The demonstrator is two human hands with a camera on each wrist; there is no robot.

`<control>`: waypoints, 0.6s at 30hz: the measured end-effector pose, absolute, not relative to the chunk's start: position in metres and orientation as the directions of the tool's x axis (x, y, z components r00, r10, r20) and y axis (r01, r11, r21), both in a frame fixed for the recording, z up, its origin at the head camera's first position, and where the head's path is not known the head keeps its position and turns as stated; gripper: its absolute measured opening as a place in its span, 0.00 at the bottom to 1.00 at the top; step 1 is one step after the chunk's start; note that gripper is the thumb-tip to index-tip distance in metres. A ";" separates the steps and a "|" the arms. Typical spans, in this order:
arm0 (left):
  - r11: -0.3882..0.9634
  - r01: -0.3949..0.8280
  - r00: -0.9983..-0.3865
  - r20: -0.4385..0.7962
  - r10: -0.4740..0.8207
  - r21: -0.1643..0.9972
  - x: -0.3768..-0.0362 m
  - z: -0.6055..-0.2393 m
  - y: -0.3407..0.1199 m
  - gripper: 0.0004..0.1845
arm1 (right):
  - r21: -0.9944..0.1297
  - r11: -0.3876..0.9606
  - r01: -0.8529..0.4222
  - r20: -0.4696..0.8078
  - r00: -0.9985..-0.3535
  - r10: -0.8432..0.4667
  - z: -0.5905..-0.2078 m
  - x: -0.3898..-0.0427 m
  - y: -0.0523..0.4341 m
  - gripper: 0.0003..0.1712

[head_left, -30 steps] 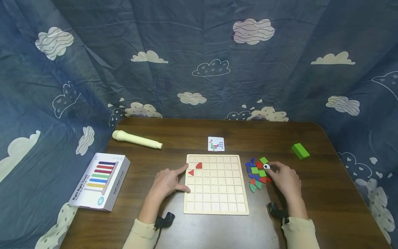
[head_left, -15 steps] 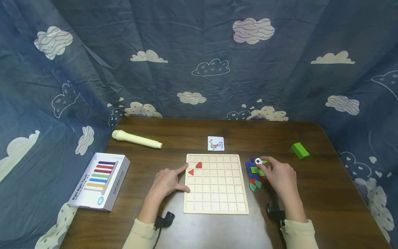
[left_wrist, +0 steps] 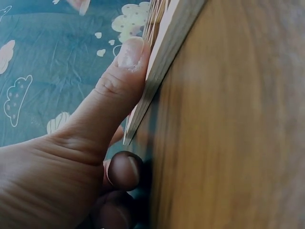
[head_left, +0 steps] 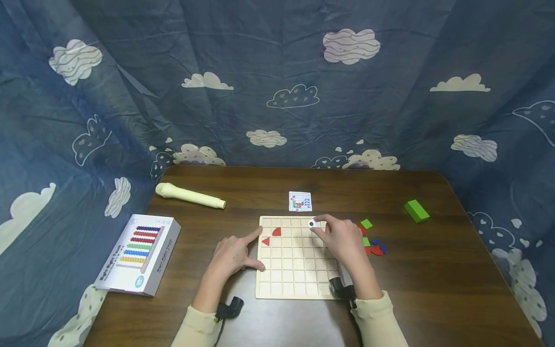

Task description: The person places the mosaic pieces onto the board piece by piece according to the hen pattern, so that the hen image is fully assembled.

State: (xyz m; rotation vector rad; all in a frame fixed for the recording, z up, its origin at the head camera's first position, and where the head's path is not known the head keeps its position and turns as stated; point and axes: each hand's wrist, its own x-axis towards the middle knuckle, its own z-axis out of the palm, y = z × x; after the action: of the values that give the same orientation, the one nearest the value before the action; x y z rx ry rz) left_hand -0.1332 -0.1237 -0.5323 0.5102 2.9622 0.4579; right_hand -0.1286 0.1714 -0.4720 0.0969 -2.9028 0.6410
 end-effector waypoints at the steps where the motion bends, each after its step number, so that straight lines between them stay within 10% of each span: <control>1: 0.898 0.315 -0.938 -0.045 0.344 0.308 -0.133 -0.532 -0.124 0.63 | -0.414 0.905 -0.102 0.163 -0.986 -0.036 -0.473 -0.130 0.164 0.19; 18: 0.896 0.340 -0.929 -0.044 0.366 0.285 -0.134 -0.529 -0.124 0.60 | -0.466 0.864 -0.191 0.063 -0.981 -0.183 -0.519 -0.139 0.100 0.14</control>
State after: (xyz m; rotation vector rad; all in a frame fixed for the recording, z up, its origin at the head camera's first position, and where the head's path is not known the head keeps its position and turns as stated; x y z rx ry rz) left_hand -0.1338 -0.1244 -0.5292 0.5536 2.9648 0.4193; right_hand -0.1387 0.1001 -0.5188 0.3032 -3.0168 0.7565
